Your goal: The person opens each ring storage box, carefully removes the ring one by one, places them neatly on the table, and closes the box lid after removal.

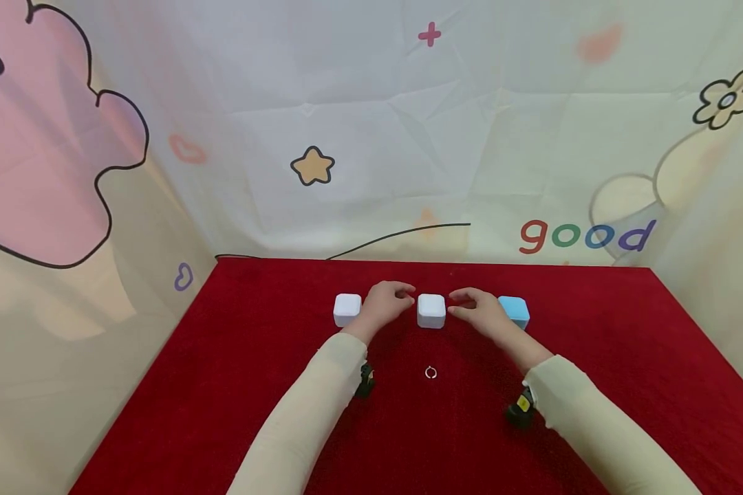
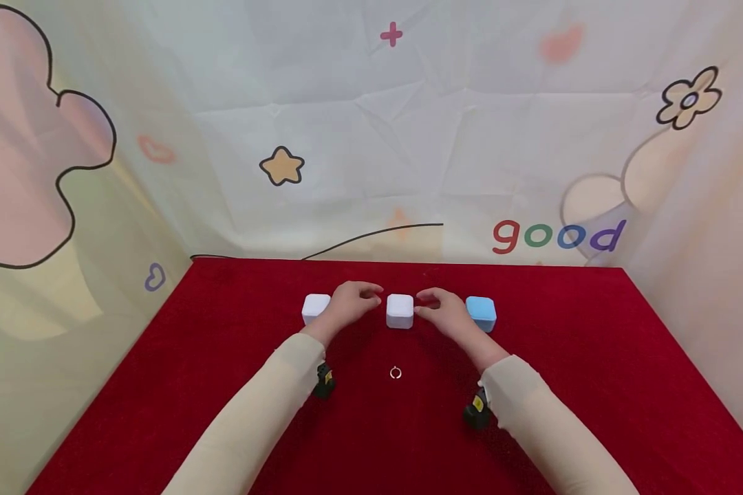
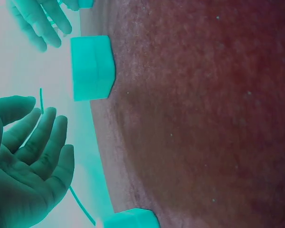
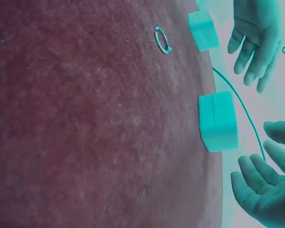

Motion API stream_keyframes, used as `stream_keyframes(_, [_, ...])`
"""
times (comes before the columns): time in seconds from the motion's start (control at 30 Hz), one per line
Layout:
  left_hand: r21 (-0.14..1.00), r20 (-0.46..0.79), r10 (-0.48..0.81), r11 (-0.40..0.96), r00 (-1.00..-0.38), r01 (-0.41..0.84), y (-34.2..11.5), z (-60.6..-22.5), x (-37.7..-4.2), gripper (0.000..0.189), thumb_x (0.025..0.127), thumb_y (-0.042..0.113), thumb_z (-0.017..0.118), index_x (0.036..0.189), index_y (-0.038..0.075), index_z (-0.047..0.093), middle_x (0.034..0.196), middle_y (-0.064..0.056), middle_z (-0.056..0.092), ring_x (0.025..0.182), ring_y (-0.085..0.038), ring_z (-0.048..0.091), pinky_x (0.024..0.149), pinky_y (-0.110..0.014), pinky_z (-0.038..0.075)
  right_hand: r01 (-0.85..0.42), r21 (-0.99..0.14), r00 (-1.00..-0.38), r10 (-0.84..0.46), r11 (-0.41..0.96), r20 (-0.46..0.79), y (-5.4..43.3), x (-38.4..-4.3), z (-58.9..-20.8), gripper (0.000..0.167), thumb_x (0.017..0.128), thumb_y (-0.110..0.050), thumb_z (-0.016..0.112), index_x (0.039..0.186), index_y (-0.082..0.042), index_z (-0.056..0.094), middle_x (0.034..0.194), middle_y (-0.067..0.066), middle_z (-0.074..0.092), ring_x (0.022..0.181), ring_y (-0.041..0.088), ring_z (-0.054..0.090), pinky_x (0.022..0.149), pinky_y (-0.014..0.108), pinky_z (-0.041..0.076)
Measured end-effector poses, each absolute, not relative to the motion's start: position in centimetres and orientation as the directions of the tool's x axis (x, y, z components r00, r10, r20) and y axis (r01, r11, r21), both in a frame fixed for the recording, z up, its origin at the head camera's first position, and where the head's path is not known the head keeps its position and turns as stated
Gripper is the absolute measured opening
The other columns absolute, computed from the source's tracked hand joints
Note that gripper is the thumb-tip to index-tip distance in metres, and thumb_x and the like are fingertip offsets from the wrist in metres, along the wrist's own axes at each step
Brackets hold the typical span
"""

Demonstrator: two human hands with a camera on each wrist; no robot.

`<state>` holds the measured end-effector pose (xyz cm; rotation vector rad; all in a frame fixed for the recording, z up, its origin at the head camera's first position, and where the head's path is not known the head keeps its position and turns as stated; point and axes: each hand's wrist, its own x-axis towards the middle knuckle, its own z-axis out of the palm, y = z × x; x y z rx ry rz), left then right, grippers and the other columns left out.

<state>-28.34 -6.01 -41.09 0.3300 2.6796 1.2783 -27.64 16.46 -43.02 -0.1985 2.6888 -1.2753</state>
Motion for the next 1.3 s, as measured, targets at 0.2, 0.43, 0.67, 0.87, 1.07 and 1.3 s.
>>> stream_keyframes(0.2, [0.784,-0.025,0.274,0.602,-0.962,0.151,-6.2,-41.0,-28.1,0.036,0.103,0.014,0.058,0.137,0.006,0.065,0.133,-0.015,0.069,0.124,-0.03,0.063,0.104,-0.043,0.053,-0.034,-0.808,-0.981,-0.174,0.588,-0.086,17.3,-26.6,-42.5,0.043,0.102,-0.019,0.061,0.139,0.003,0.056,0.138,0.027,0.06,0.117,0.036,0.063,0.096,0.043,0.059])
stream_keyframes(0.43, [0.789,-0.011,0.307,0.587,-0.952,0.18,-5.8,-41.0,-27.5,0.038,0.102,0.015,0.059,0.139,0.004,0.063,0.124,-0.017,0.071,0.115,-0.029,0.063,0.094,-0.035,0.053,-0.02,-0.829,-0.981,-0.173,0.559,-0.093,18.5,-25.6,-42.2,0.042,0.103,-0.02,0.06,0.137,0.004,0.058,0.132,0.027,0.064,0.116,0.037,0.066,0.096,0.043,0.059])
stream_keyframes(0.67, [0.82,-0.022,0.301,0.551,-0.953,0.155,-5.2,-41.0,-26.5,0.035,0.102,0.015,0.06,0.136,0.007,0.065,0.125,-0.015,0.071,0.113,-0.027,0.062,0.088,-0.031,0.053,-0.023,-0.842,-0.976,-0.193,0.539,-0.097,19.6,-24.6,-41.9,0.041,0.104,-0.021,0.059,0.135,0.006,0.059,0.13,0.028,0.065,0.112,0.034,0.068,0.092,0.036,0.059])
stream_keyframes(0.87, [0.841,-0.025,0.297,0.523,-0.955,0.141,-4.3,-41.5,-25.7,0.035,0.102,0.015,0.06,0.136,0.008,0.066,0.126,-0.014,0.071,0.118,-0.029,0.063,0.086,-0.03,0.055,-0.024,-0.839,-0.979,-0.185,0.544,-0.091,20.7,-23.9,-42.0,0.042,0.104,-0.022,0.059,0.135,0.006,0.059,0.129,0.027,0.065,0.111,0.032,0.068,0.088,0.03,0.059])
stream_keyframes(1.07, [0.854,-0.02,0.278,0.504,-0.96,0.128,-3.0,-41.7,-25.1,0.036,0.101,0.015,0.062,0.136,0.008,0.065,0.129,-0.015,0.07,0.121,-0.031,0.065,0.093,-0.035,0.057,-0.05,-0.817,-0.984,-0.168,0.574,-0.058,21.5,-23.1,-42.1,0.041,0.103,-0.022,0.061,0.133,0.006,0.061,0.127,0.025,0.066,0.107,0.026,0.065,0.083,0.026,0.057])
stream_keyframes(1.3, [0.865,-0.024,0.296,0.484,-0.955,0.129,-1.6,-41.6,-24.5,0.039,0.1,0.015,0.063,0.138,0.007,0.063,0.134,-0.013,0.068,0.123,-0.029,0.067,0.098,-0.035,0.057,-0.071,-0.788,-0.988,-0.149,0.611,-0.026,22.7,-22.5,-41.7,0.045,0.102,-0.024,0.063,0.135,0.005,0.059,0.13,0.027,0.065,0.106,0.016,0.062,0.079,0.019,0.052])
